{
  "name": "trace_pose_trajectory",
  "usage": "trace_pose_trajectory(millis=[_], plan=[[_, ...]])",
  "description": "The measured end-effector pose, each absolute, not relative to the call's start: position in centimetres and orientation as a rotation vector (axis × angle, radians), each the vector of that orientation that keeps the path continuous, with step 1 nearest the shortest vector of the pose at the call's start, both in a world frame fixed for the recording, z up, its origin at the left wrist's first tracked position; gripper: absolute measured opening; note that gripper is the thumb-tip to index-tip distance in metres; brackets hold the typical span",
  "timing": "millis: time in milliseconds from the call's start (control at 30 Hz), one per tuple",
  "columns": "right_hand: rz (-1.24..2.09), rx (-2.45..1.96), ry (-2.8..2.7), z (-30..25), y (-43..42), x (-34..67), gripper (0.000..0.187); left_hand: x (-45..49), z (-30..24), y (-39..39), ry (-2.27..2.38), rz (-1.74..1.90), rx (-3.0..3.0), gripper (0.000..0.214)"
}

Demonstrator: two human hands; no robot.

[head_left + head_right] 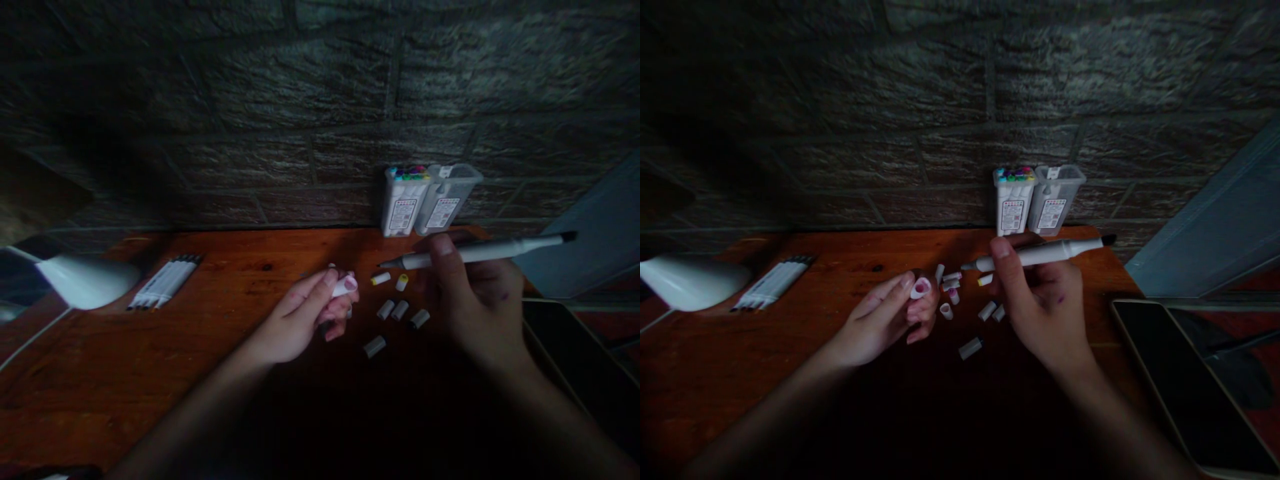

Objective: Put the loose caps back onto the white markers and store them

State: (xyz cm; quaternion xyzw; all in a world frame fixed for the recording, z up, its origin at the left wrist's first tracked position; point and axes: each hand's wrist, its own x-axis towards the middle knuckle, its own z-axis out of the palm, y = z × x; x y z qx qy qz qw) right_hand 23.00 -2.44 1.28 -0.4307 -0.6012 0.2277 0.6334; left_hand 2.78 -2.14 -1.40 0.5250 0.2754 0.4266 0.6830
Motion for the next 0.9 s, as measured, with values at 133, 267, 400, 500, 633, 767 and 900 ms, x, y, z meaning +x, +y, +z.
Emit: trace_pose_trajectory(millis=[133, 267, 400, 500, 633, 767, 900], plan=[[0.573, -1.003, -1.366, 1.3, -2.3, 23.3, 0.037, 2.7, -1.3, -2.4, 0.552, 0.887, 1.163, 0.033], [0.634, -0.969, -1.32, 1.1, -2.2, 23.4, 0.033, 2.7, -1.3, -2.7, 0.56, 0.879, 1.165, 0.035], [0.58, -0.946, -1.399, 0.8, -1.9, 23.5, 0.043, 2.6, -1.2, -2.7, 0.519, 0.886, 1.177, 0.034], [0.6, -0.97, -1.365, 0.7, -1.9, 23.5, 0.036, 2.5, -1.3, -2.6, 0.494, 0.898, 1.191, 0.033], [0.801, -1.013, -1.223, 0.9, -2.3, 23.5, 0.025, 2.3, -1.5, -2.4, 0.495, 0.904, 1.206, 0.036], [0.903, -0.905, -1.174, 1.5, -3.0, 23.6, 0.027, 2.4, -1.5, -2.3, 0.502, 0.932, 1.227, 0.037], [0.924, -0.874, -1.231, 1.2, -3.4, 23.5, 0.026, 2.5, -1.3, -2.0, 0.629, 0.977, 1.285, 0.039]])
